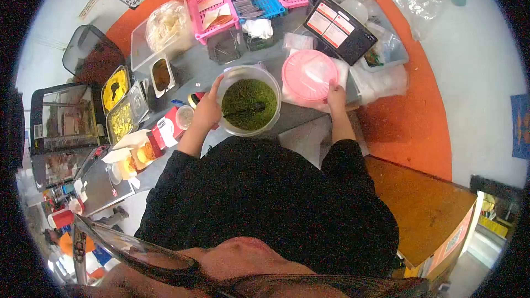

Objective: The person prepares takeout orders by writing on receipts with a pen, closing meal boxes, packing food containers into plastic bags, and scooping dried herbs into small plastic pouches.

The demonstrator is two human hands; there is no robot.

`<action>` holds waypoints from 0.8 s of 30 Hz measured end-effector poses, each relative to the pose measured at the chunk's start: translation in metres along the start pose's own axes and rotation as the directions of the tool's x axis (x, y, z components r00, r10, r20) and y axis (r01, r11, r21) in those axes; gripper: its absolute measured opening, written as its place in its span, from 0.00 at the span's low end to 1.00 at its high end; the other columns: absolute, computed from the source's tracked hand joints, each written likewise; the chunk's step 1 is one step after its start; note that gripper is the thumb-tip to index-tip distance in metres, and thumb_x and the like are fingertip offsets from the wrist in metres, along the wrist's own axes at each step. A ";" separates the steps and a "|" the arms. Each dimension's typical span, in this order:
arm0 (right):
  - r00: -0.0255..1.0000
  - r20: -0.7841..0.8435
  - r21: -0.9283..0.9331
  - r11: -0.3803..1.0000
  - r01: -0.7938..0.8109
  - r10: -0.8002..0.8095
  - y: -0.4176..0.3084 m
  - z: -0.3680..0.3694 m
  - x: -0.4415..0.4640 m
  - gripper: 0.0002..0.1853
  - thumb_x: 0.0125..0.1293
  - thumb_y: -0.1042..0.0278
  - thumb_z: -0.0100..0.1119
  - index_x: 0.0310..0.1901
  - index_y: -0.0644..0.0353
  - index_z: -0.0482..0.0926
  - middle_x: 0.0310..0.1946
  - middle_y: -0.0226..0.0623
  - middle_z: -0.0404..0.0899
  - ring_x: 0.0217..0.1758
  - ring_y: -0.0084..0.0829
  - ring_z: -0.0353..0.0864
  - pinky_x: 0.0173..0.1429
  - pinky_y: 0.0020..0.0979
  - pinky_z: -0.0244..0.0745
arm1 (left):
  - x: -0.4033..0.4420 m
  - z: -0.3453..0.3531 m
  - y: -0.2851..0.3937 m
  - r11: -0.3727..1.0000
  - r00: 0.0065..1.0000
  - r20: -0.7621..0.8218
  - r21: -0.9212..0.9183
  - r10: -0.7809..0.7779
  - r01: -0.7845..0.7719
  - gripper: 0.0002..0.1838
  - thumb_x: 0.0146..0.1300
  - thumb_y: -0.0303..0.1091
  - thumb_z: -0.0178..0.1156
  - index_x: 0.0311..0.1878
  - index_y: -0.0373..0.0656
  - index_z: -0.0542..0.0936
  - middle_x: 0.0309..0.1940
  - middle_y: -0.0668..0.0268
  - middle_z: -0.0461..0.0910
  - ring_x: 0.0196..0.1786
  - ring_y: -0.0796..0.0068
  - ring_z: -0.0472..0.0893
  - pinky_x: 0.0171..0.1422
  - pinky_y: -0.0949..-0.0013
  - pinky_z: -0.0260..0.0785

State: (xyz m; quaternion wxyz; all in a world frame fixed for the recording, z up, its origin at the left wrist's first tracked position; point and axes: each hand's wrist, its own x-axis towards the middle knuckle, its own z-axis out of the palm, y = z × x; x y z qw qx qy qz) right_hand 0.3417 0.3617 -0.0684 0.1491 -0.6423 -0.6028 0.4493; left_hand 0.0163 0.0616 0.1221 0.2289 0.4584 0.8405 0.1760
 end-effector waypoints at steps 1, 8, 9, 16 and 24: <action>1.000 0.003 -0.004 1.000 0.009 -0.009 -0.013 -0.001 -0.010 0.25 0.66 0.52 0.59 0.49 0.72 0.74 0.42 0.51 0.77 0.46 0.40 0.78 0.48 0.37 0.73 | -0.001 0.000 -0.002 1.000 1.000 -0.020 -0.010 -0.017 0.017 0.50 0.53 0.17 0.50 0.76 0.66 0.43 0.41 0.39 0.76 0.45 0.40 0.79 0.51 0.47 0.71; 0.587 -0.110 -0.507 0.553 0.661 -0.802 -0.102 0.010 -0.039 0.20 0.55 0.58 0.67 0.44 0.62 0.77 0.44 0.48 0.75 0.52 0.49 0.74 0.56 0.44 0.69 | -0.014 -0.008 -0.020 0.987 0.993 0.022 -0.107 -0.118 0.120 0.44 0.57 0.20 0.50 0.76 0.59 0.49 0.45 0.38 0.75 0.45 0.39 0.79 0.52 0.47 0.70; 0.523 -0.077 -0.499 0.487 0.716 -0.849 -0.099 0.021 -0.028 0.17 0.54 0.60 0.67 0.41 0.62 0.79 0.42 0.47 0.77 0.48 0.48 0.76 0.54 0.44 0.71 | -0.015 -0.001 -0.032 0.987 0.993 -0.116 -0.158 -0.033 0.015 0.41 0.59 0.22 0.52 0.76 0.54 0.49 0.48 0.40 0.74 0.46 0.43 0.79 0.52 0.50 0.71; 0.659 -0.021 -0.263 0.640 0.722 -0.752 -0.072 0.022 0.015 0.09 0.58 0.69 0.60 0.33 0.65 0.84 0.31 0.48 0.81 0.36 0.49 0.80 0.46 0.40 0.76 | -0.077 -0.052 -0.024 0.886 0.977 -0.215 -0.454 -0.005 -0.095 0.32 0.66 0.27 0.55 0.73 0.44 0.58 0.54 0.56 0.75 0.47 0.67 0.79 0.51 0.67 0.73; 0.721 -0.156 0.219 0.688 0.692 -0.676 -0.179 0.012 -0.140 0.08 0.65 0.72 0.57 0.39 0.67 0.82 0.34 0.44 0.83 0.39 0.37 0.83 0.46 0.29 0.75 | -0.120 -0.068 -0.021 0.833 0.950 -0.256 -0.475 0.176 -0.282 0.22 0.69 0.27 0.54 0.66 0.44 0.69 0.50 0.63 0.80 0.49 0.71 0.79 0.56 0.69 0.72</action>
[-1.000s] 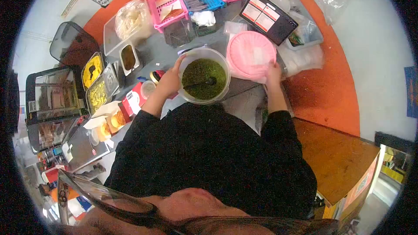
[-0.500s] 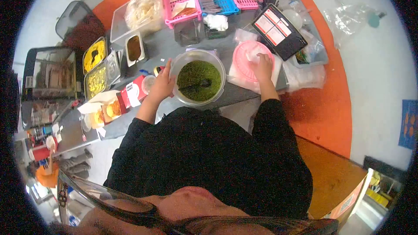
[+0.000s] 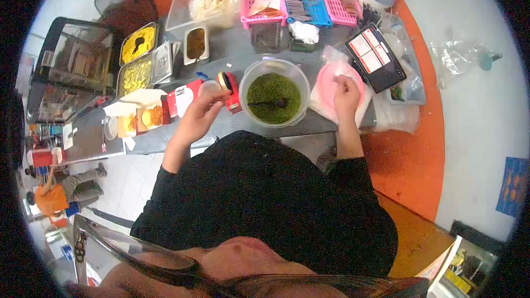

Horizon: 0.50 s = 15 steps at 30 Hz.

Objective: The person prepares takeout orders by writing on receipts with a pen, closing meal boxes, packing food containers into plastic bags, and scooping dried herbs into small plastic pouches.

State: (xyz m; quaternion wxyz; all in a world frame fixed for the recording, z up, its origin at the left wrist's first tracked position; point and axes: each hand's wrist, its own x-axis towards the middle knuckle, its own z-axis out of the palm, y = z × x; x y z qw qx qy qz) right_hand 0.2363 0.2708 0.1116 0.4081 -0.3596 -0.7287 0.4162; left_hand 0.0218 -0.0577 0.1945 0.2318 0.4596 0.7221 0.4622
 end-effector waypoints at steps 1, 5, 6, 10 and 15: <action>0.992 0.097 0.089 0.993 0.073 -0.082 -0.025 0.015 -0.016 0.07 0.64 0.73 0.59 0.38 0.67 0.82 0.33 0.42 0.82 0.38 0.34 0.82 0.45 0.28 0.75 | -0.001 0.002 0.008 1.000 1.000 -0.012 0.004 -0.004 0.004 0.22 0.69 0.27 0.54 0.66 0.44 0.69 0.50 0.63 0.80 0.49 0.71 0.79 0.56 0.69 0.72; 0.755 0.441 0.292 0.874 0.389 -0.484 -0.150 0.070 -0.076 0.03 0.60 0.76 0.63 0.33 0.65 0.79 0.31 0.40 0.79 0.32 0.32 0.79 0.37 0.29 0.72 | -0.001 0.022 0.027 0.830 0.999 0.020 -0.557 -0.036 0.041 0.15 0.67 0.27 0.59 0.56 0.36 0.75 0.41 0.64 0.81 0.46 0.78 0.80 0.50 0.74 0.74; 0.762 0.452 0.281 0.885 0.370 -0.463 -0.161 0.083 -0.089 0.04 0.60 0.76 0.63 0.31 0.65 0.78 0.28 0.40 0.76 0.29 0.32 0.76 0.34 0.30 0.69 | -0.006 0.022 0.023 0.817 0.988 0.009 -0.562 -0.154 0.132 0.10 0.65 0.28 0.61 0.47 0.35 0.78 0.35 0.66 0.81 0.38 0.80 0.81 0.45 0.76 0.74; 0.765 0.445 0.197 0.885 0.423 -0.465 -0.190 0.117 -0.129 0.11 0.59 0.74 0.65 0.25 0.64 0.71 0.21 0.38 0.66 0.23 0.34 0.67 0.28 0.33 0.62 | -0.039 -0.003 0.006 0.738 0.943 -0.086 -0.647 -0.322 0.192 0.06 0.64 0.29 0.63 0.41 0.37 0.79 0.33 0.68 0.81 0.34 0.82 0.80 0.39 0.76 0.75; 0.664 0.514 0.102 0.808 0.581 -0.542 -0.200 0.148 -0.178 0.13 0.55 0.75 0.68 0.26 0.64 0.70 0.23 0.37 0.66 0.25 0.34 0.68 0.31 0.32 0.64 | -0.104 -0.033 -0.031 0.760 0.940 -0.141 -0.631 -0.311 0.156 0.07 0.65 0.31 0.63 0.42 0.39 0.80 0.33 0.68 0.82 0.35 0.80 0.80 0.39 0.75 0.74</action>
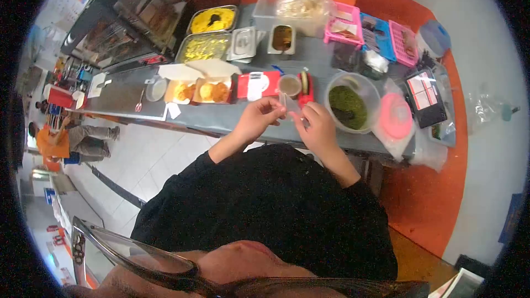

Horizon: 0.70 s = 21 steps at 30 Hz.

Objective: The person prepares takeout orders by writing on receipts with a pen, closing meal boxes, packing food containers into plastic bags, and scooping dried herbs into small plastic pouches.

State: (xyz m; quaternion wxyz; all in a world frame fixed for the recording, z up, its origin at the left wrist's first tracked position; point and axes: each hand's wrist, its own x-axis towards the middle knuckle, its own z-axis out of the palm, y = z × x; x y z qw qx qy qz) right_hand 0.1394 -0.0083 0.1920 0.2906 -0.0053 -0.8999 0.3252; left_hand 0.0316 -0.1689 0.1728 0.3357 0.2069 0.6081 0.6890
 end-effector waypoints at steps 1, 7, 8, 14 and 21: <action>1.000 0.026 -0.075 0.997 -0.008 0.010 -0.011 0.011 -0.002 0.13 0.53 0.74 0.69 0.27 0.64 0.70 0.24 0.37 0.68 0.26 0.36 0.69 0.32 0.32 0.66 | -0.012 -0.012 0.000 0.999 0.999 0.005 0.017 -0.036 0.036 0.07 0.65 0.32 0.63 0.41 0.39 0.80 0.33 0.68 0.82 0.35 0.80 0.80 0.39 0.75 0.74; 0.998 -0.054 0.126 0.991 0.034 -0.028 -0.077 0.074 -0.022 0.16 0.50 0.69 0.71 0.39 0.63 0.76 0.33 0.37 0.74 0.36 0.36 0.74 0.38 0.33 0.69 | -0.079 -0.067 -0.005 0.984 0.996 -0.066 0.168 -0.056 0.067 0.07 0.64 0.32 0.64 0.38 0.38 0.81 0.33 0.68 0.82 0.36 0.84 0.79 0.40 0.78 0.70; 0.991 0.134 0.281 0.959 -0.023 -0.015 -0.087 0.080 -0.026 0.18 0.50 0.69 0.71 0.41 0.64 0.77 0.34 0.37 0.76 0.36 0.35 0.74 0.38 0.32 0.70 | -0.085 -0.073 -0.007 0.984 0.996 -0.070 0.164 -0.061 0.072 0.07 0.64 0.32 0.64 0.38 0.38 0.81 0.33 0.68 0.82 0.36 0.84 0.79 0.40 0.78 0.70; 0.938 0.347 0.403 0.901 -0.162 0.014 -0.102 0.093 -0.028 0.06 0.60 0.75 0.64 0.36 0.68 0.82 0.28 0.32 0.78 0.27 0.19 0.69 0.30 0.24 0.64 | -0.118 -0.104 -0.002 0.976 1.000 -0.017 0.217 0.015 -0.011 0.08 0.64 0.31 0.64 0.36 0.36 0.82 0.31 0.70 0.82 0.36 0.85 0.77 0.42 0.78 0.69; 0.963 0.217 0.411 0.879 -0.241 0.163 -0.110 0.125 -0.043 0.06 0.59 0.74 0.62 0.32 0.69 0.80 0.23 0.39 0.78 0.23 0.26 0.74 0.29 0.28 0.68 | -0.129 -0.108 -0.007 0.864 0.987 -0.013 0.484 0.161 -0.135 0.09 0.64 0.35 0.63 0.35 0.37 0.82 0.27 0.72 0.81 0.29 0.86 0.73 0.34 0.76 0.67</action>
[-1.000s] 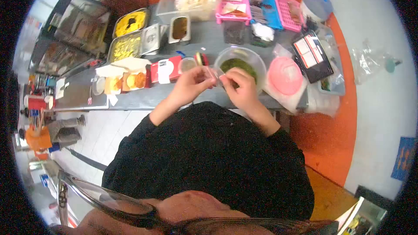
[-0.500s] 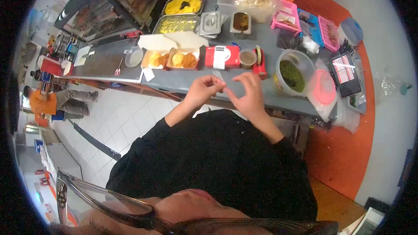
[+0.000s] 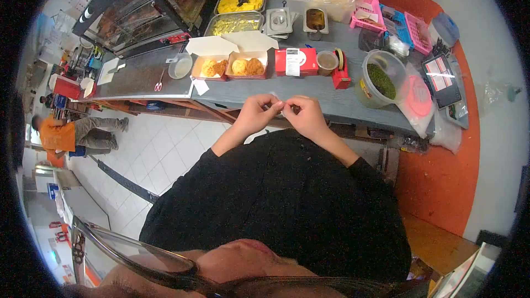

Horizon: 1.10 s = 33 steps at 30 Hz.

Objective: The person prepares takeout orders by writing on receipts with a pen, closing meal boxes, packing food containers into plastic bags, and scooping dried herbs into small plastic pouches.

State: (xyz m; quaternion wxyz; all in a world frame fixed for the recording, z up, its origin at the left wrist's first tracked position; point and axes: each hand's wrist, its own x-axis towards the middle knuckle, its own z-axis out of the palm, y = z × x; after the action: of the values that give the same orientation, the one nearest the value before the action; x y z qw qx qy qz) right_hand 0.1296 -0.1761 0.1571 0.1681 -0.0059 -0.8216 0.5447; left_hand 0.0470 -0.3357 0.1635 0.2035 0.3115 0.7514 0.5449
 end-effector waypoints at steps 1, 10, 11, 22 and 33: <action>0.998 -0.051 -0.045 0.999 0.028 -0.030 -0.001 0.002 -0.001 0.06 0.58 0.74 0.63 0.30 0.70 0.80 0.22 0.39 0.78 0.23 0.25 0.75 0.28 0.28 0.67 | 0.000 0.002 -0.001 0.999 0.999 -0.015 0.043 0.031 -0.031 0.10 0.64 0.35 0.63 0.34 0.37 0.82 0.25 0.70 0.80 0.27 0.86 0.72 0.32 0.75 0.67; 0.933 -0.359 -0.215 0.971 -0.103 0.019 0.028 -0.007 -0.005 0.06 0.53 0.74 0.64 0.27 0.68 0.79 0.23 0.43 0.78 0.22 0.36 0.77 0.29 0.33 0.69 | 0.015 0.026 -0.013 0.960 0.984 0.061 0.218 0.168 -0.177 0.12 0.60 0.34 0.61 0.28 0.34 0.79 0.18 0.60 0.76 0.23 0.80 0.72 0.30 0.69 0.66; 0.929 -0.369 -0.216 0.970 -0.115 0.028 0.029 -0.008 -0.010 0.06 0.53 0.74 0.64 0.27 0.68 0.79 0.23 0.43 0.78 0.22 0.36 0.77 0.29 0.33 0.69 | 0.015 0.031 -0.016 0.972 0.985 0.106 0.179 0.135 -0.152 0.12 0.60 0.34 0.61 0.27 0.33 0.78 0.18 0.60 0.76 0.23 0.79 0.72 0.30 0.68 0.66; 0.953 0.162 -0.442 0.844 0.303 -0.257 0.026 -0.062 -0.005 0.06 0.53 0.74 0.63 0.34 0.60 0.79 0.38 0.41 0.71 0.42 0.41 0.71 0.46 0.36 0.67 | 0.085 0.026 -0.039 0.987 0.974 0.224 0.163 -0.034 -0.003 0.15 0.58 0.41 0.60 0.27 0.36 0.79 0.21 0.56 0.79 0.26 0.65 0.77 0.34 0.59 0.68; 0.962 -0.251 -0.215 0.962 -0.167 0.110 0.043 -0.142 -0.015 0.07 0.59 0.68 0.65 0.33 0.62 0.80 0.30 0.37 0.82 0.33 0.35 0.80 0.45 0.35 0.70 | 0.122 0.100 0.020 0.853 0.853 0.522 0.454 -0.022 -0.255 0.19 0.51 0.45 0.69 0.35 0.37 0.80 0.34 0.50 0.82 0.39 0.47 0.81 0.42 0.52 0.72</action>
State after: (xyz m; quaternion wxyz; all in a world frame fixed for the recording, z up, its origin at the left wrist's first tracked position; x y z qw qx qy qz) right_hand 0.1765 -0.0352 0.1645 0.2243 -0.1484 -0.8516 0.4499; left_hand 0.0280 -0.1786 0.1540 0.2704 0.5330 0.7658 0.2372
